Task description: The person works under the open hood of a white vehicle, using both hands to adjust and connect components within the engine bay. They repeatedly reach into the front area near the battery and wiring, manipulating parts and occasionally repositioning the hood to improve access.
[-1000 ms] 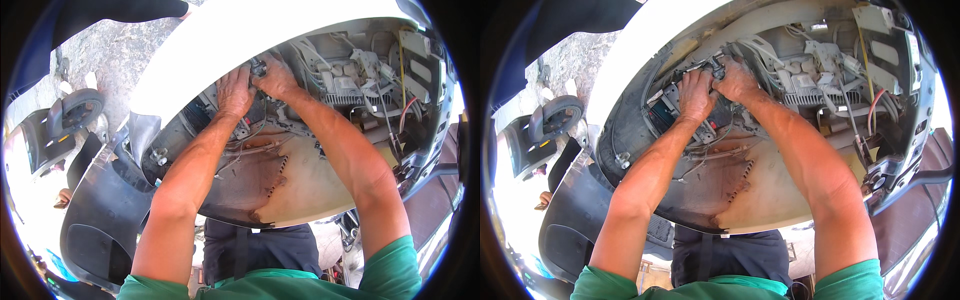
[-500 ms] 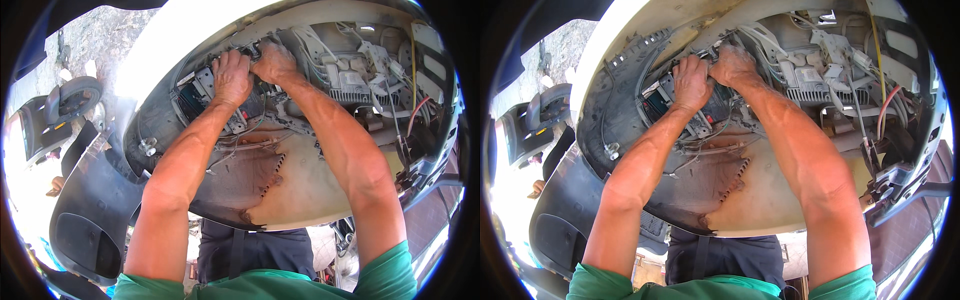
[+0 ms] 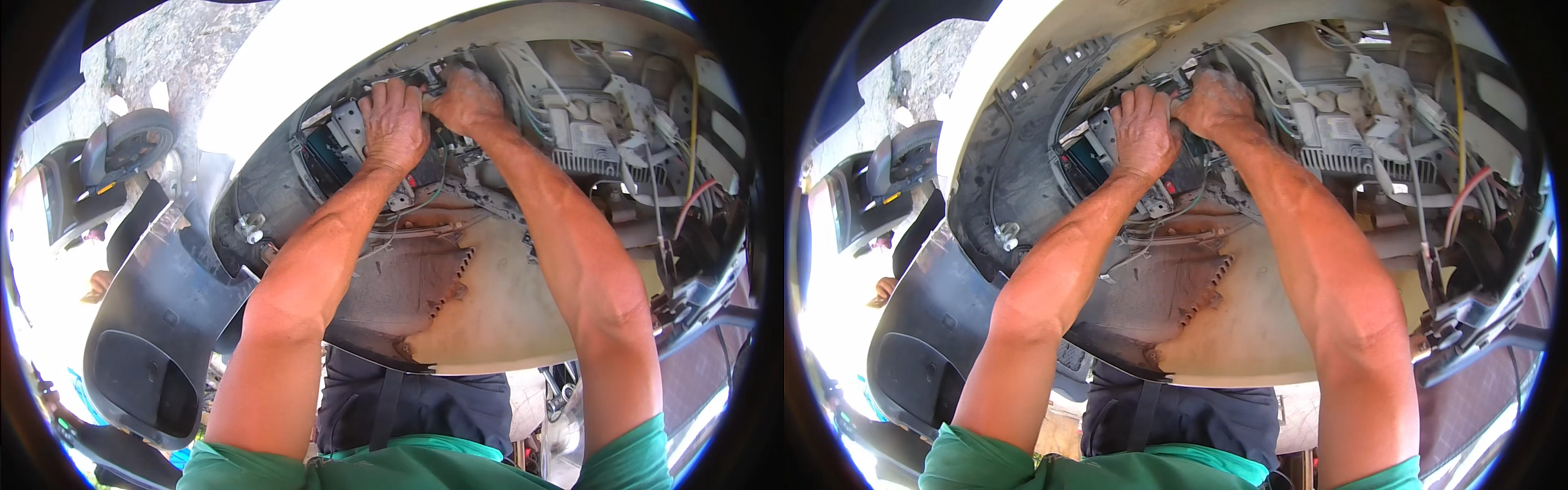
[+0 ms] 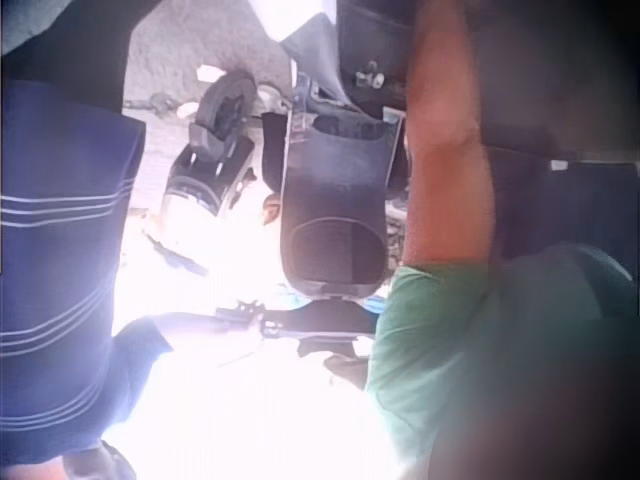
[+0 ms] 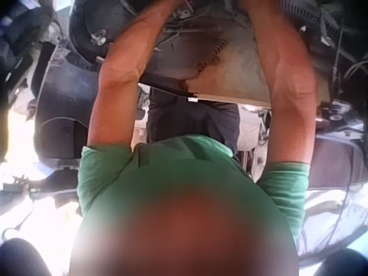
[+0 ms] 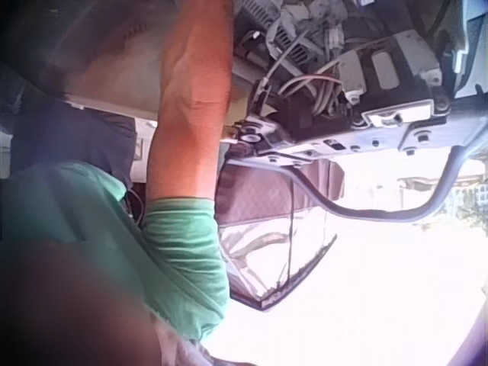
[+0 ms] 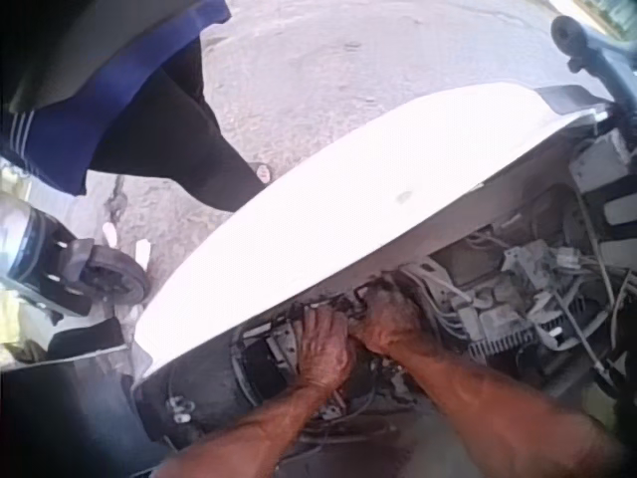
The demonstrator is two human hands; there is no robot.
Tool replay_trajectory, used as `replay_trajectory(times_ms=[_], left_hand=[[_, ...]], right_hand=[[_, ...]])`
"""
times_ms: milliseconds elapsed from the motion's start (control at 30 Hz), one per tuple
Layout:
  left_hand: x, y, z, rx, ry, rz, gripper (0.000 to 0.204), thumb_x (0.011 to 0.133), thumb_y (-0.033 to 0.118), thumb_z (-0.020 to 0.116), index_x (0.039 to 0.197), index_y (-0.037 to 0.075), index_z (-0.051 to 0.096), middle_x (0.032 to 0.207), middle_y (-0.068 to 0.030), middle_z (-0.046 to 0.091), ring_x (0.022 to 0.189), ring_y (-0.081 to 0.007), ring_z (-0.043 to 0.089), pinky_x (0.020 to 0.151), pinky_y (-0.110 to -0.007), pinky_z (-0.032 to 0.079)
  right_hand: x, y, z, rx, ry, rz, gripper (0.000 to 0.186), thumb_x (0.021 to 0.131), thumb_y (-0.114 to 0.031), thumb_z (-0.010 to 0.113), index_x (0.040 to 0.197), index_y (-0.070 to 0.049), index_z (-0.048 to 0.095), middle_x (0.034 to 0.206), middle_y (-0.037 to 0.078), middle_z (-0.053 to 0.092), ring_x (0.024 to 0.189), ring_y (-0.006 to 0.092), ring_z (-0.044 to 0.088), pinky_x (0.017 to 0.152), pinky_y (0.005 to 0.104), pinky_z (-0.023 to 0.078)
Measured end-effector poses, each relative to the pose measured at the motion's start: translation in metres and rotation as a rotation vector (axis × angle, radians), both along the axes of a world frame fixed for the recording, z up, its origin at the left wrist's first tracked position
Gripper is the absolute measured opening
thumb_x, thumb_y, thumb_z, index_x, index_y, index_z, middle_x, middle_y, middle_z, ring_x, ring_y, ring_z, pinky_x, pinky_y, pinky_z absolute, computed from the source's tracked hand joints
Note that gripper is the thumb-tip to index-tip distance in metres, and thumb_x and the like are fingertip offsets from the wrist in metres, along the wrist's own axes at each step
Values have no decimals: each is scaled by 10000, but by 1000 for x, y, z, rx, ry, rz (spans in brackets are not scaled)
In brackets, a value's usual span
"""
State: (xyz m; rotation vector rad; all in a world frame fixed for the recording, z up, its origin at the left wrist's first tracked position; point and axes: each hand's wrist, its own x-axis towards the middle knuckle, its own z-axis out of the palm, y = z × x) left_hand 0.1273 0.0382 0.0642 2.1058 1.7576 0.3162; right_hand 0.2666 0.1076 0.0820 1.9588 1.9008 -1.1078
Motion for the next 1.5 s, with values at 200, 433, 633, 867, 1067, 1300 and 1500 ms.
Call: replay_trajectory(times_ms=[200, 433, 633, 867, 1067, 1300, 1500], left_hand=[[-12, 26, -4, -21, 48, -60, 302, 759, 226, 741, 993, 70, 631, 1048, -143, 568, 1052, -364, 528, 865, -494, 398], [-10, 9, -6, 90, 178, -28, 289, 779, 275, 738, 942, 65, 625, 998, -153, 569, 1009, -348, 537, 906, -473, 366], [-10, 24, 4, -24, -121, 129, 233, 846, 275, 701, 917, 68, 621, 934, -122, 580, 957, -336, 557, 845, -479, 364], [-9, 36, -3, -91, -113, 32, 246, 762, 281, 737, 910, 106, 647, 964, -96, 610, 1018, -320, 575, 853, -491, 373], [-21, 32, -23, 16, -45, 77, 274, 742, 294, 752, 934, 124, 657, 1020, -79, 612, 1058, -300, 560, 894, -496, 379], [-18, 23, -12, -58, -72, 68, 326, 788, 286, 740, 1048, 111, 646, 1082, -114, 583, 1079, -325, 551, 897, -498, 378], [-22, 30, -3, -70, -116, 33, 322, 817, 293, 722, 1034, 66, 647, 1080, -150, 611, 1077, -351, 579, 933, -533, 406]], right_hand=[[1, 6, -30, 129, 95, -73, 473, 825, -351, 715, 1143, -1, 702, 1188, 246, 682, 1152, 395, 644, 1000, 464, 511], [6, 5, -45, 58, 178, -90, 553, 765, -406, 768, 1114, 19, 712, 1110, 260, 705, 1100, 402, 663, 957, 456, 517], [-8, 10, -33, 58, 77, -94, 626, 792, -512, 712, 1136, 11, 718, 1090, 254, 715, 1087, 406, 672, 966, 458, 522], [1, 30, -49, -52, 24, 8, 672, 790, -521, 686, 1194, 16, 697, 1276, 277, 642, 1197, 391, 622, 1029, 423, 487], [-9, 39, -26, -240, 64, 26, 675, 804, -510, 678, 1210, 29, 687, 1290, 254, 645, 1201, 373, 617, 1037, 412, 468], [-19, 42, 4, -270, -91, 114, 675, 867, -533, 644, 1228, 36, 674, 1356, 252, 605, 1280, 358, 576, 1069, 423, 458], [11, 1, -46, 106, 55, -119, 709, 764, -582, 710, 1199, -23, 697, 1197, 225, 695, 1145, 377, 651, 990, 441, 500]])
